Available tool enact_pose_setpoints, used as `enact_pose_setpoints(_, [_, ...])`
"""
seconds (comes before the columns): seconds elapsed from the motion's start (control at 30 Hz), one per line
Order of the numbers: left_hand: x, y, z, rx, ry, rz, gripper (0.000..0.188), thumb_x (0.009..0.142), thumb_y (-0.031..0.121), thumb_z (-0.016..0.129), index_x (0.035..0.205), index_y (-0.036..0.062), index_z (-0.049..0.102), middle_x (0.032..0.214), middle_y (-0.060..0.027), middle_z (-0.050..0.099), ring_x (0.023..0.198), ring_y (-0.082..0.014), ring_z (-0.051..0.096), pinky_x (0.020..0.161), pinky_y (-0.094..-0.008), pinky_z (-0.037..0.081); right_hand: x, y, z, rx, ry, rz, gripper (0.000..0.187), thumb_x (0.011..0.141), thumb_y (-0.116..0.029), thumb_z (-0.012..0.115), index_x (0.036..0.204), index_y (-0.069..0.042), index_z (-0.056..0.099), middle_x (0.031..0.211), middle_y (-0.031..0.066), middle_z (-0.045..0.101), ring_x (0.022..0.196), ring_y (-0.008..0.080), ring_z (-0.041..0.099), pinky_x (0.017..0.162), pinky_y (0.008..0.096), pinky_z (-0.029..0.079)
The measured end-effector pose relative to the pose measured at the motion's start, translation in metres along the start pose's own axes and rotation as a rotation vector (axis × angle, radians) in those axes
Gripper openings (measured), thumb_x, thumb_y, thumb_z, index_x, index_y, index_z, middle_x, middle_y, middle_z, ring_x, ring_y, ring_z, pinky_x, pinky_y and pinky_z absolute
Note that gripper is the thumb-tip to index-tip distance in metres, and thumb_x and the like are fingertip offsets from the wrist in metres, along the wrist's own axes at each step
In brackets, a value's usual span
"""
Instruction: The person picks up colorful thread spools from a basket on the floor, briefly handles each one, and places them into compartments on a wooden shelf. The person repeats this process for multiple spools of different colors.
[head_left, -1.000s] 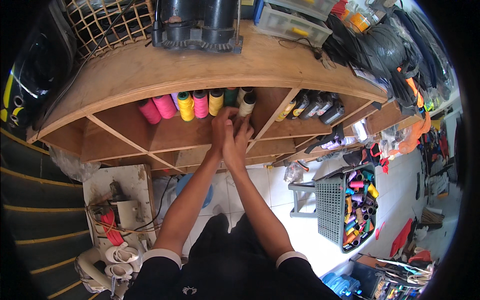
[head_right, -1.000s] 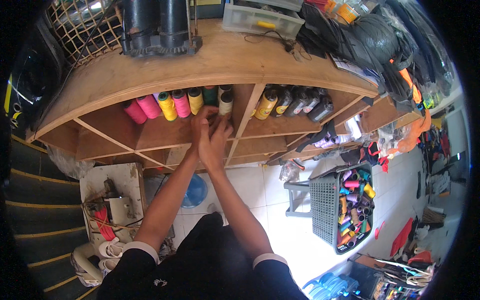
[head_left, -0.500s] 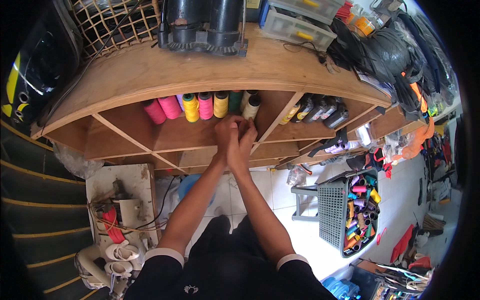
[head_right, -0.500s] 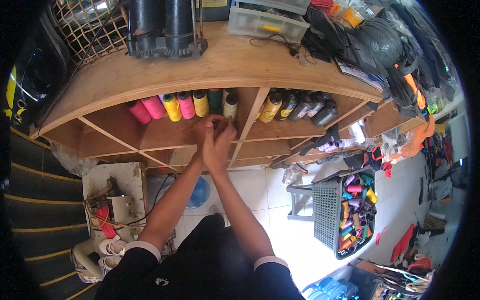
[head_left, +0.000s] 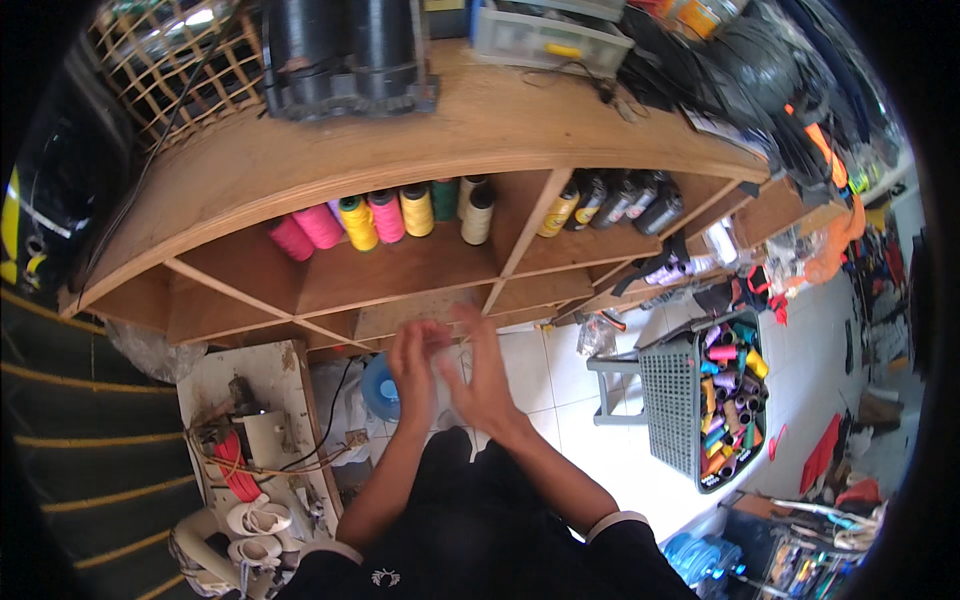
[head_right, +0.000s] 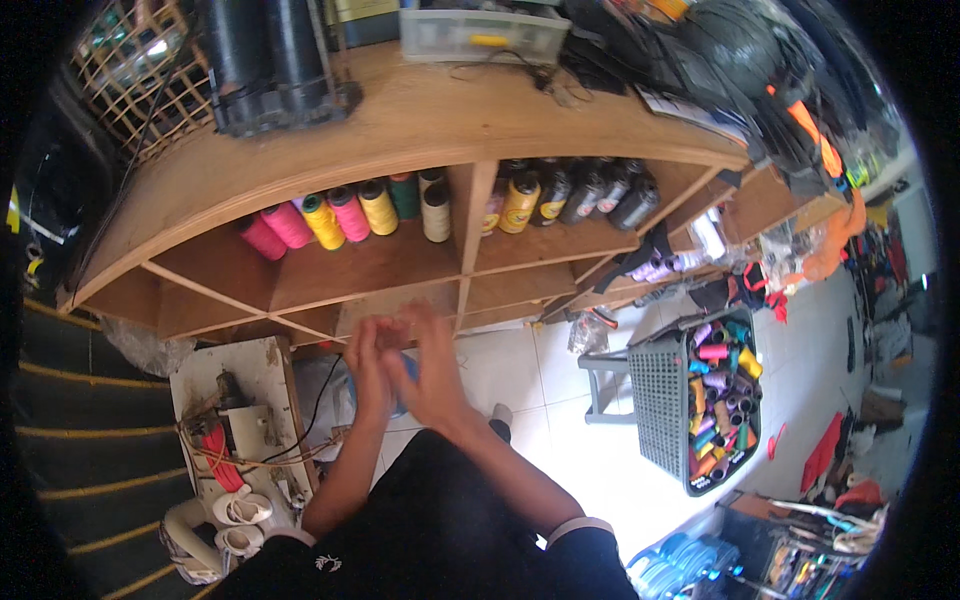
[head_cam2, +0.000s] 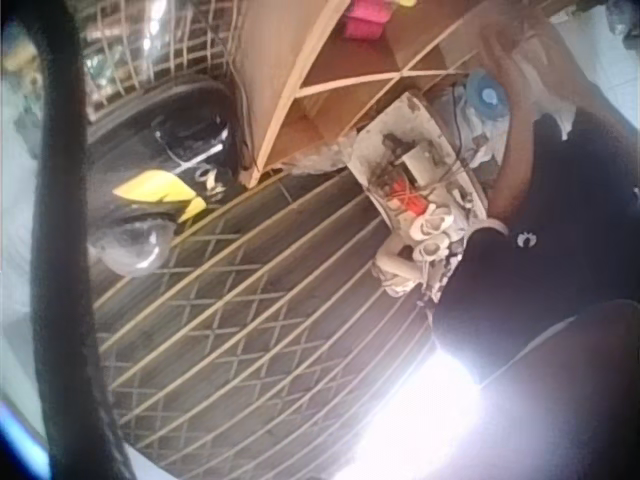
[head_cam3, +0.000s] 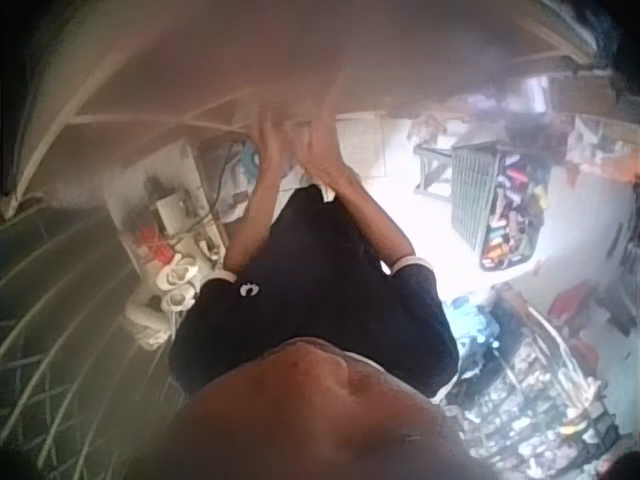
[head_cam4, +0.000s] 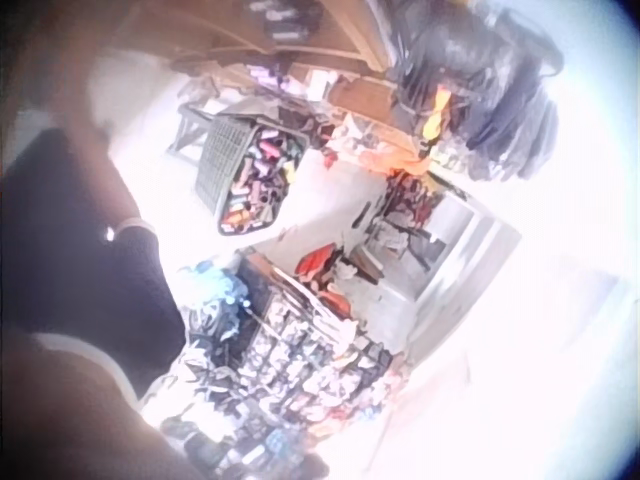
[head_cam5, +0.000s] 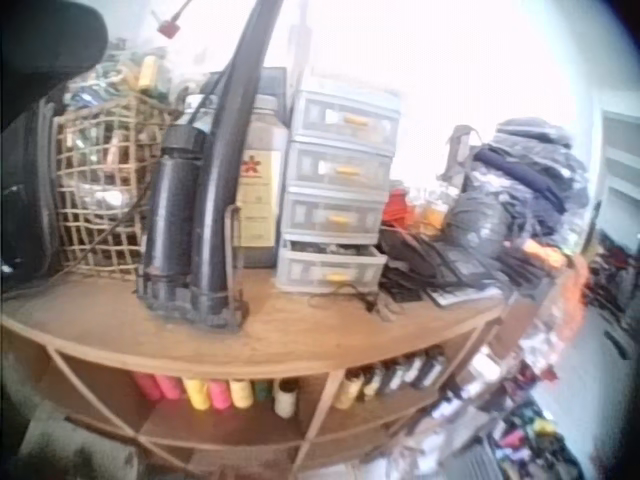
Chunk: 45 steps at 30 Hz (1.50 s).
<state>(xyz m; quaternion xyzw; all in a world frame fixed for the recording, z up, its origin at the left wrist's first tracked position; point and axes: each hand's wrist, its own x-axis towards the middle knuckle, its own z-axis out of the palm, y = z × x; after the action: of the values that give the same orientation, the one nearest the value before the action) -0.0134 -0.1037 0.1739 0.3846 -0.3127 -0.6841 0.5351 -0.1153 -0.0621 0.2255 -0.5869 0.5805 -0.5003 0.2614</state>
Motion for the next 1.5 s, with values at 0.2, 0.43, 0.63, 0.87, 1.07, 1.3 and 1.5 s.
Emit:
enact_pose_setpoints(0.2, [-0.069,-0.065,-0.008,-0.708,-0.116,-0.714,0.073,0.097,0.061,0.032,0.143,0.0045,0.034,0.149,-0.0165,0.034,0.141,-0.029,0.029,0.116,-0.0437,0.023,-0.091,0.058,0.002,-0.164,-0.351,-0.03,0.082,0.091,-0.065,0.038,0.152,-0.014,0.023,0.151,0.0209,0.032,0.139,0.045,0.027,0.114,0.0598,0.01])
enact_pose_setpoints(0.43, [-0.088,-0.076,0.045,-0.123,-0.417,-0.61,0.085,0.095,0.067,0.021,0.152,0.0035,0.016,0.158,-0.0151,0.019,0.146,-0.0326,0.014,0.118,-0.046,0.01,-0.132,0.142,-0.034,0.095,-0.008,0.431,0.068,0.098,-0.051,0.039,0.145,-0.002,0.034,0.151,0.0219,0.031,0.142,0.04,0.024,0.114,0.0535,0.019])
enact_pose_setpoints(0.63, [-0.107,-0.106,0.118,0.851,-1.046,0.17,0.082,0.098,0.062,0.018,0.152,0.0014,0.014,0.16,-0.0196,0.008,0.148,-0.035,0.006,0.117,-0.0482,0.004,-0.154,0.145,-0.119,1.666,0.229,1.158,0.086,0.087,-0.072,0.046,0.142,-0.006,0.039,0.144,0.0168,0.04,0.133,0.0313,0.037,0.109,0.0499,0.028])
enact_pose_setpoints(0.87, [-0.131,-0.21,0.133,1.454,-1.333,0.266,0.062,0.099,0.038,0.038,0.149,0.0033,0.027,0.154,-0.0285,0.017,0.144,-0.044,0.016,0.114,-0.0547,0.013,-0.202,0.172,-0.228,1.672,0.505,1.101,0.073,0.087,-0.067,0.05,0.128,-0.007,0.05,0.126,0.0118,0.052,0.115,0.0228,0.051,0.098,0.0416,0.039])
enact_pose_setpoints(1.07, [-0.122,-0.306,0.03,1.529,-1.101,-0.338,0.062,0.095,0.037,0.052,0.145,0.0028,0.037,0.149,-0.026,0.033,0.138,-0.0438,0.031,0.112,-0.0469,0.027,-0.258,0.22,-0.344,0.934,0.705,0.845,0.031,0.095,-0.033,0.053,0.11,-0.008,0.06,0.108,0.0074,0.063,0.1,0.0193,0.06,0.089,0.0333,0.046])
enact_pose_setpoints(1.3, [-0.117,-0.332,-0.166,1.337,-0.554,-1.041,0.051,0.097,0.03,0.053,0.137,-0.0005,0.048,0.138,-0.019,0.05,0.122,-0.0311,0.053,0.102,-0.0399,0.041,-0.34,0.288,-0.466,-0.369,1.145,0.773,0.017,0.08,-0.009,0.069,0.095,-0.003,0.064,0.089,0.0099,0.065,0.086,0.0206,0.064,0.079,0.0323,0.049])
enact_pose_setpoints(1.5, [-0.129,-0.328,-0.153,1.273,-0.167,-1.062,0.05,0.097,0.032,0.051,0.137,0.0027,0.048,0.133,-0.0145,0.056,0.12,-0.0273,0.054,0.1,-0.0384,0.041,-0.351,0.285,-0.549,-0.9,1.287,0.963,0.055,0.076,-0.018,0.074,0.126,-0.011,0.052,0.123,0.0202,0.049,0.11,0.0403,0.048,0.095,0.0512,0.039])
